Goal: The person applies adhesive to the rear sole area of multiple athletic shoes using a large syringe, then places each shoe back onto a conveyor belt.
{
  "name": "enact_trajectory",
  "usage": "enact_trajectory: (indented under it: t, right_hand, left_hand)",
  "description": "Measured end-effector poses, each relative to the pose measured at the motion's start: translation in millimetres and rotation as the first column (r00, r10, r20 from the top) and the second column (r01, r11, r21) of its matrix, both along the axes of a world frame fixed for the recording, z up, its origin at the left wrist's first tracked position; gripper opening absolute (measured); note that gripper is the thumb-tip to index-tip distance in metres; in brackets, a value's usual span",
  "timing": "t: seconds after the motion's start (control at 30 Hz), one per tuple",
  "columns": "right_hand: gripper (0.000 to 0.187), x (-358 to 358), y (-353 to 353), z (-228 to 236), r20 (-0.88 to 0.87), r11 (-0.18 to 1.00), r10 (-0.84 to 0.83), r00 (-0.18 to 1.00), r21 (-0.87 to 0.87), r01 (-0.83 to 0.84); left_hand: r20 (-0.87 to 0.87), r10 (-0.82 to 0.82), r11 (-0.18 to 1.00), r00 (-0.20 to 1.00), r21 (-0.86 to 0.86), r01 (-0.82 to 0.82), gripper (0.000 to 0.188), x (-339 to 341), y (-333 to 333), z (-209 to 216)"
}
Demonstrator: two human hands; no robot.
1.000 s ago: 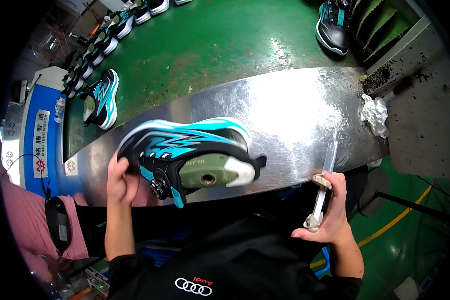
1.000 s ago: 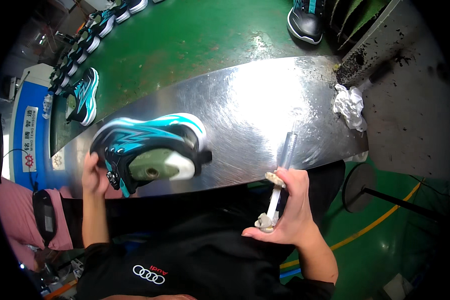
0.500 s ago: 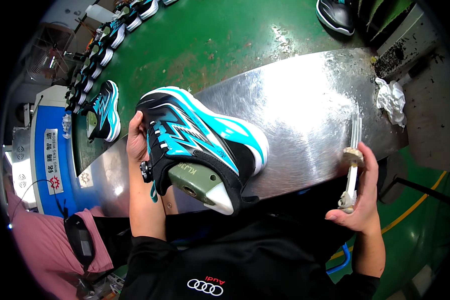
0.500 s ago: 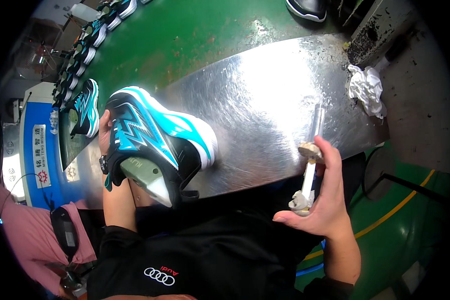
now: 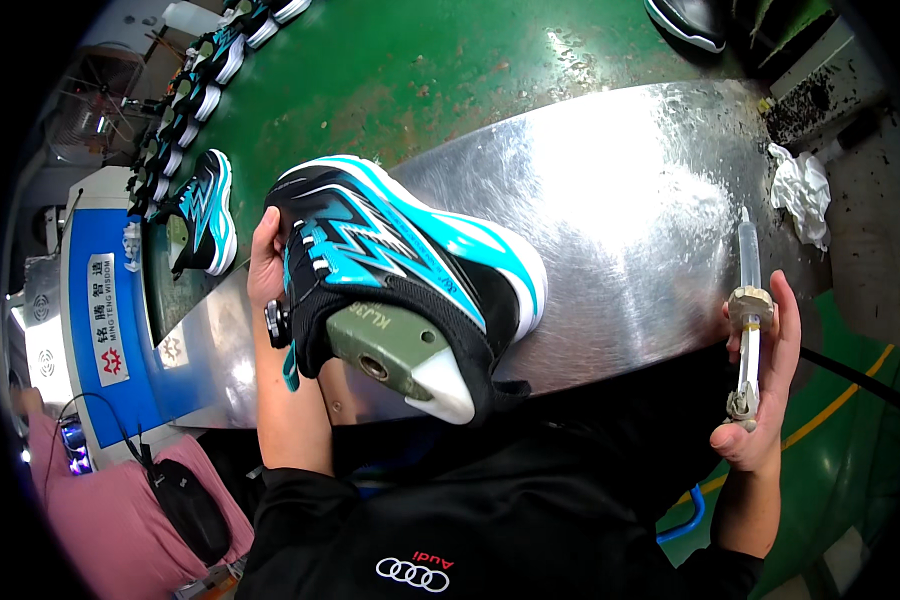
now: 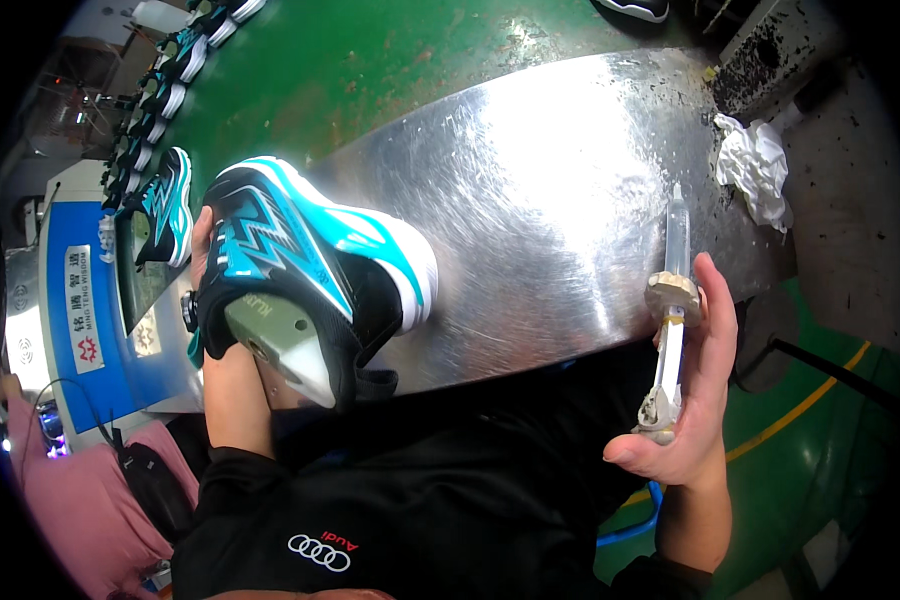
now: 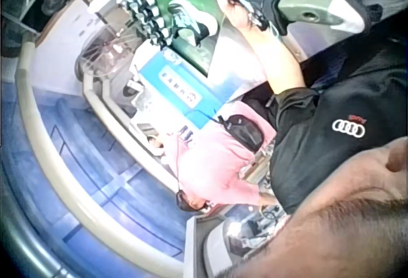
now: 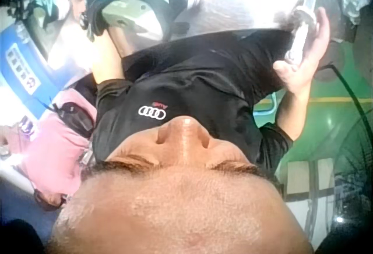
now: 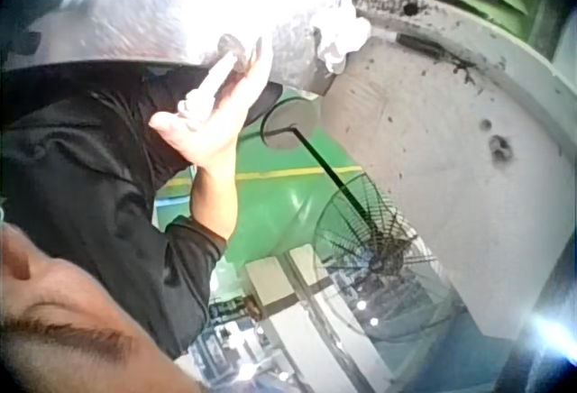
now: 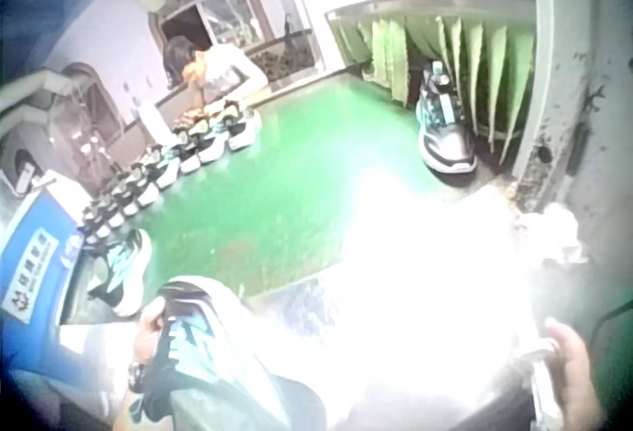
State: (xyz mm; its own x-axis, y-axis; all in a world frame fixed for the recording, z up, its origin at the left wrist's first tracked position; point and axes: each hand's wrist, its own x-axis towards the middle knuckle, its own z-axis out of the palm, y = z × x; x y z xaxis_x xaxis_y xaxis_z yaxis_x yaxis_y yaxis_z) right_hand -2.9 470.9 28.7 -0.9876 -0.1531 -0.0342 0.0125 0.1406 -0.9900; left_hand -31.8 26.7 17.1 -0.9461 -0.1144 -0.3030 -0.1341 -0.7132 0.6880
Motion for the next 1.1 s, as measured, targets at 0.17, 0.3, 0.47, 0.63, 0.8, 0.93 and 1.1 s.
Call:
enact_trajectory:
  t: [0.17, 0.3, 0.47, 0.63, 0.8, 0.93, 1.1]
  right_hand:
    - [0.138, -3.7, -12.5, 2.3, -0.020, 0.986, -0.116, 0.993, 0.119, 0.117]
    - [0.137, -3.4, -12.4, 5.5, -0.019, 0.990, -0.088, 0.996, 0.111, 0.089]
    - [0.136, -2.8, -10.3, 5.2, -0.020, 0.989, -0.078, 0.997, 0.123, 0.079]
    - [0.136, 5.7, -4.3, 6.7, -0.051, 0.985, -0.045, 0.998, 0.166, 0.053]
    - [0.134, 7.5, 3.5, 5.7, 0.064, 0.990, 0.015, 0.998, 0.141, -0.024]
    - [0.138, 29.0, 9.8, 19.2, 0.158, 0.994, 0.089, 0.983, 0.055, -0.099]
    - [0.095, 40.3, -6.9, 32.1, 0.214, 0.781, 0.251, 0.944, -0.621, -0.066]
  left_hand:
    - [0.086, 0.051, 0.995, 0.995, -0.084, -0.044, 0.041, 2.2, 8.9, 4.8]
    - [0.111, 0.091, 0.994, 0.990, -0.067, -0.084, 0.043, 4.2, -2.5, -2.0]
    - [0.079, 0.073, 0.996, 0.994, -0.058, -0.068, 0.038, 10.4, -6.6, 1.6]
    - [0.030, 0.128, 0.987, 0.991, -0.098, -0.124, 0.033, 13.2, -12.9, -0.7]
    - [0.004, 0.140, 0.986, 0.990, -0.089, -0.139, 0.032, 17.5, -16.0, -1.9]
    - [-0.094, 0.027, 0.999, 0.995, 0.042, -0.023, 0.029, 19.7, -22.2, -2.1]
    - [-0.112, 0.025, 0.995, 0.993, 0.095, -0.014, 0.028, 21.2, -32.6, -10.4]
